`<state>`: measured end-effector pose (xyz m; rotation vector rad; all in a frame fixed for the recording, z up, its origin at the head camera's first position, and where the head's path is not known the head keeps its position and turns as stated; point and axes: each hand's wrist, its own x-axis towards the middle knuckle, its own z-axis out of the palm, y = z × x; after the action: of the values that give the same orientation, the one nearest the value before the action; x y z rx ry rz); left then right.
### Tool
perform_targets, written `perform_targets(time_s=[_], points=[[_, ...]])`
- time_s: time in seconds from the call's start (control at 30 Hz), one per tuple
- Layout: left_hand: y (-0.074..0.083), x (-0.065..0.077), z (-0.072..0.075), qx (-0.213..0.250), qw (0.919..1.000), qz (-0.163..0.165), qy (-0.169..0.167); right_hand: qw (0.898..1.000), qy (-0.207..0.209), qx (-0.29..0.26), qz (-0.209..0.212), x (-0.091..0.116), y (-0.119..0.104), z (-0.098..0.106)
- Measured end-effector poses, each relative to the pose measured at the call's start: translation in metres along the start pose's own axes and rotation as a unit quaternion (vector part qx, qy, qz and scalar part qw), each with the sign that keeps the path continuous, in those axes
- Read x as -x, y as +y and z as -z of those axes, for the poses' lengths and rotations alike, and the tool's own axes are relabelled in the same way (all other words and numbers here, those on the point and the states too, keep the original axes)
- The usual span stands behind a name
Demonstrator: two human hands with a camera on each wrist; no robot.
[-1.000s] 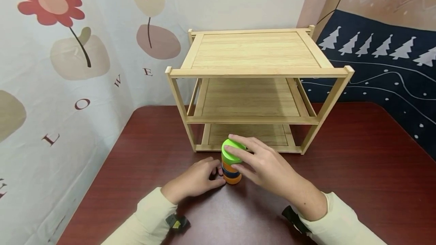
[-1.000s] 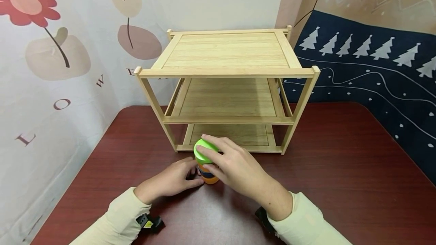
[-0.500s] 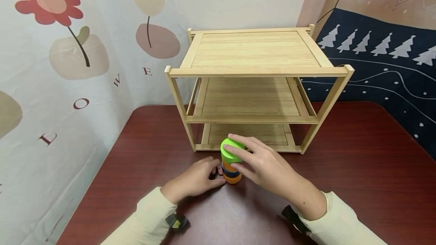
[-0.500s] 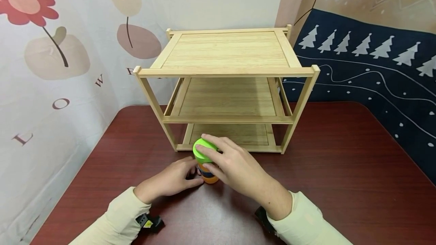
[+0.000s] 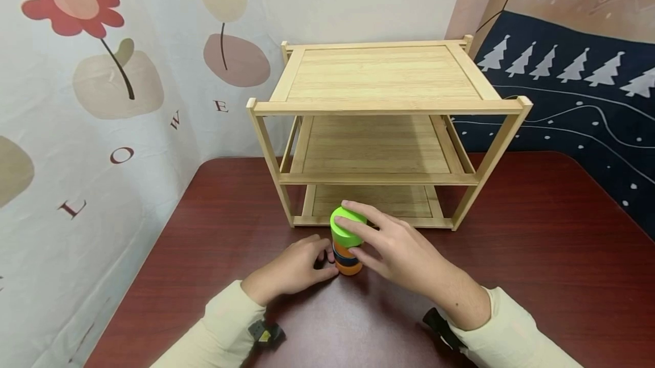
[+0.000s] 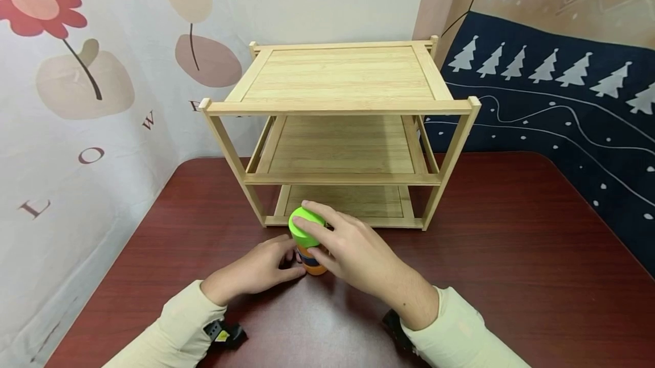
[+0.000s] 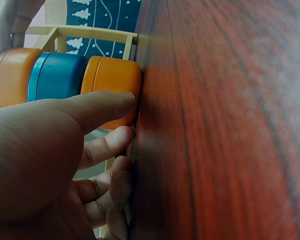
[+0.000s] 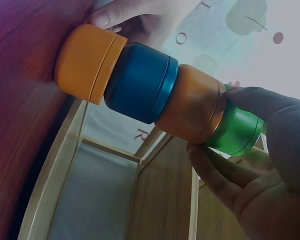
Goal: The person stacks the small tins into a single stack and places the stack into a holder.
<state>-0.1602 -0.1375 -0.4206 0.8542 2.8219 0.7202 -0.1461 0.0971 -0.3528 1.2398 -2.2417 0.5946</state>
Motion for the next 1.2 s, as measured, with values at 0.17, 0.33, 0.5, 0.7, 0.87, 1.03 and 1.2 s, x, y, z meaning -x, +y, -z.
perform_targets(time_s=[0.17, 0.33, 0.5, 0.7, 0.87, 1.03, 1.2], points=[[0.0005, -0.0001, 0.0006, 0.001, 1.0000, -0.001, -0.001, 1.000, -0.002, 0.000, 0.000, -0.0002, 0.0001, -0.0001], [0.0007, -0.0004, 0.0016, 0.004, 1.0000, -0.005, 0.000, 1.000, -0.009, -0.002, -0.003, -0.0004, 0.0004, 0.0006], [0.0011, -0.0002, 0.0024, 0.005, 1.0000, -0.005, 0.000, 1.000, -0.012, -0.001, -0.003, -0.0010, 0.0003, 0.0010], [0.0012, -0.0010, 0.0019, 0.000, 1.0000, -0.003, 0.000, 1.000, -0.012, 0.009, -0.004, -0.0008, 0.0006, 0.0010], [0.0012, -0.0011, 0.0014, 0.000, 1.0000, 0.001, -0.002, 1.000, -0.018, 0.013, -0.006, -0.0009, 0.0011, 0.0016], [0.0012, -0.0011, 0.0008, 0.004, 1.0000, -0.001, 0.003, 1.000, -0.026, 0.010, -0.012, -0.0014, 0.0011, 0.0024], [0.0004, -0.0005, 0.0006, 0.002, 1.0000, -0.002, 0.003, 0.999, -0.031, 0.012, -0.017, -0.0013, 0.0006, 0.0033]])
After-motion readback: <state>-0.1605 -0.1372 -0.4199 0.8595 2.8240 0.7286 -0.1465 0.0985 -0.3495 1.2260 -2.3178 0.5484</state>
